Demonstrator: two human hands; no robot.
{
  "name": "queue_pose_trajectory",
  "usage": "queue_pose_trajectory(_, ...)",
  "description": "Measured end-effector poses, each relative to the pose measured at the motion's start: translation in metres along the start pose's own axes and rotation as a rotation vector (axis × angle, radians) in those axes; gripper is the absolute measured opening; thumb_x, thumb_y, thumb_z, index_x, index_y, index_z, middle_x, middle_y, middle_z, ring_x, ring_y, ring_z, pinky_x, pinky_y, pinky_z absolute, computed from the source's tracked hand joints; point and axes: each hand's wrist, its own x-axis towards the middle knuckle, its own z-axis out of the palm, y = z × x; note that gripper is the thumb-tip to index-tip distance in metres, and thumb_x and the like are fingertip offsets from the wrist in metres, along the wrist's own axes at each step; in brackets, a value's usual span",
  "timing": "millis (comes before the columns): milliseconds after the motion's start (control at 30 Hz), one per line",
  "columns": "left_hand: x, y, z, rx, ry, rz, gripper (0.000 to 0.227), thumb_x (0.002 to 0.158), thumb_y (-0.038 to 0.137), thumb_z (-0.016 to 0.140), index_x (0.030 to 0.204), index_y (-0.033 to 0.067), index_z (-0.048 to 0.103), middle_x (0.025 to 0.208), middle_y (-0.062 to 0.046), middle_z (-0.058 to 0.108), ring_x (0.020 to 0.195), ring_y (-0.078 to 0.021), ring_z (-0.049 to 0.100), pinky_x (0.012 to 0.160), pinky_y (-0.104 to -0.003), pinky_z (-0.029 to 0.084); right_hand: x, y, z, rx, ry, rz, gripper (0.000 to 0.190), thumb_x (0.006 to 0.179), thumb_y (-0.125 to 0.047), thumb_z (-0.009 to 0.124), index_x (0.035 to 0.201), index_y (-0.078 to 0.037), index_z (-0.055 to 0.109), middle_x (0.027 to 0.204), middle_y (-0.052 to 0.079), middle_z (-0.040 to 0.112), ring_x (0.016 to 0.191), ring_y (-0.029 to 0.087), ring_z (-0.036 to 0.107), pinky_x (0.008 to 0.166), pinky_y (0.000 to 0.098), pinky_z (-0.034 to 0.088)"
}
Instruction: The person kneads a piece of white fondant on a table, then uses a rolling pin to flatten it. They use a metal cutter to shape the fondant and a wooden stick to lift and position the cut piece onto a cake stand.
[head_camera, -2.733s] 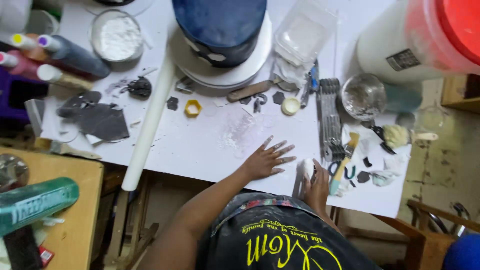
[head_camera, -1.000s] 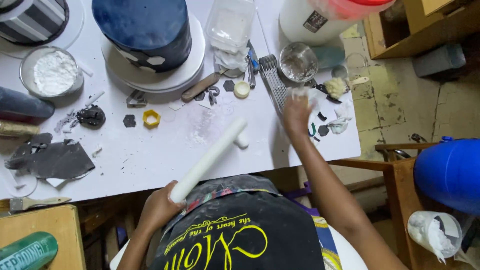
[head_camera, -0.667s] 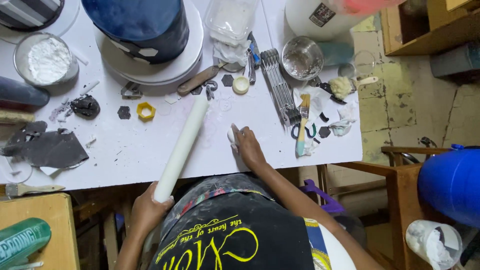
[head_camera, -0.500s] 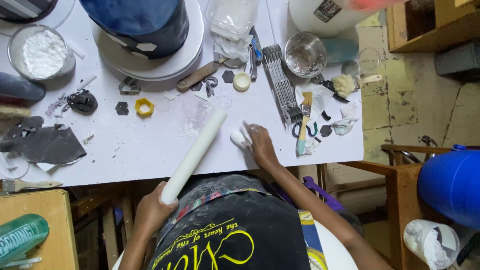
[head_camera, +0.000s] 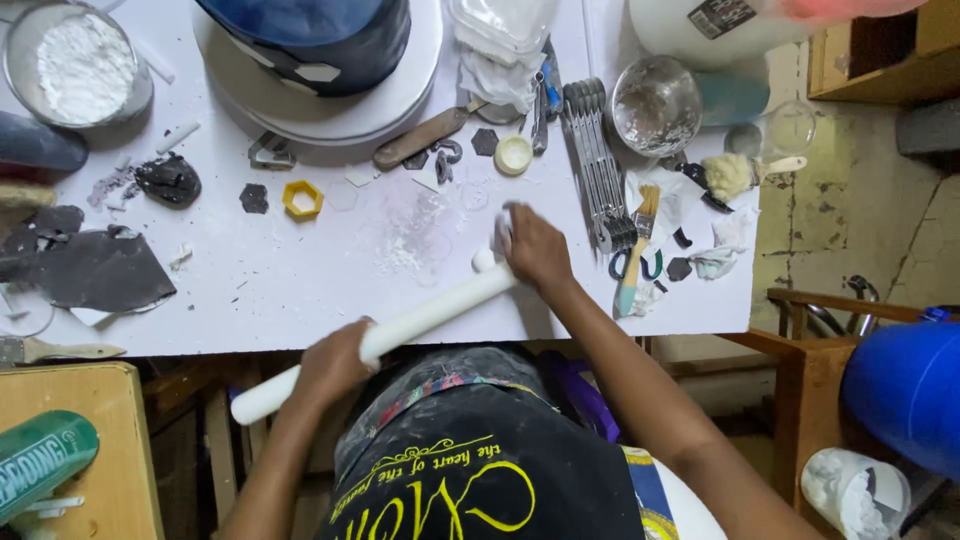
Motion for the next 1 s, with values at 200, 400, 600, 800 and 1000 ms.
queue_pose_trajectory(200, 0.008, -0.126, 0.032, 0.262, 0.425, -0.018, 0.057, 0.073, 0.019, 0.083, 0.126, 0.011, 0.064, 0.107, -0.011, 0.075, 0.112, -0.0377, 0.071, 0.098, -0.057, 0.055, 0.076, 0.006, 0.026, 0.027, 0.242, -0.11, 0.023, 0.11, -0.036, 0.042, 0.11, -0.016, 0.052, 0.09, 0.001, 0.044, 0.084, 0.025, 0.053, 0.072, 0.0387, 0.045)
queue_pose_trajectory(400, -0.024, -0.102, 0.075, 0.129, 0.326, -0.028, 0.048, 0.07, 0.017, 0.079, 0.115, 0.0184, 0.063, 0.092, -0.007, 0.074, 0.093, -0.0406, 0.069, 0.079, -0.053, 0.049, -0.007, 0.014, -0.021, 0.07, -0.164, -0.021, 0.07, 0.109, -0.048, 0.027, 0.166, -0.017, 0.001, 0.174, 0.015, 0.001, 0.162, 0.03, 0.007, 0.13, 0.0555, 0.005)
queue_pose_trajectory(600, -0.004, -0.11, 0.04, 0.167, 0.398, -0.256, 0.024, 0.078, 0.017, 0.079, 0.092, 0.0111, 0.062, 0.094, -0.008, 0.071, 0.095, -0.036, 0.068, 0.081, -0.051, 0.048, 0.081, -0.015, -0.003, -0.082, -0.011, 0.001, 0.078, 0.112, -0.052, 0.041, 0.167, -0.018, -0.002, 0.175, 0.012, -0.003, 0.164, 0.026, 0.0, 0.132, 0.0601, 0.001)
queue_pose_trajectory(800, -0.015, -0.11, 0.036, 0.276, 0.565, -0.144, 0.02, 0.077, 0.005, 0.081, 0.088, 0.0074, 0.065, 0.085, -0.009, 0.071, 0.082, -0.0328, 0.07, 0.066, -0.052, 0.052, 0.072, -0.005, -0.001, 0.105, -0.021, -0.027, 0.074, 0.109, -0.05, 0.037, 0.167, -0.019, 0.004, 0.176, 0.005, 0.002, 0.164, 0.021, 0.004, 0.134, 0.0526, 0.001)
queue_pose_trajectory(1000, -0.026, -0.09, 0.096, 0.156, 0.132, -0.172, 0.018, 0.082, 0.015, 0.073, 0.095, 0.0227, 0.064, 0.097, 0.002, 0.069, 0.097, -0.0245, 0.067, 0.087, -0.05, 0.051, -0.065, 0.031, -0.012, 0.082, -0.127, -0.103, 0.06, 0.11, -0.038, 0.021, 0.167, -0.018, 0.015, 0.174, 0.012, 0.009, 0.162, 0.029, 0.007, 0.128, 0.0596, 0.008)
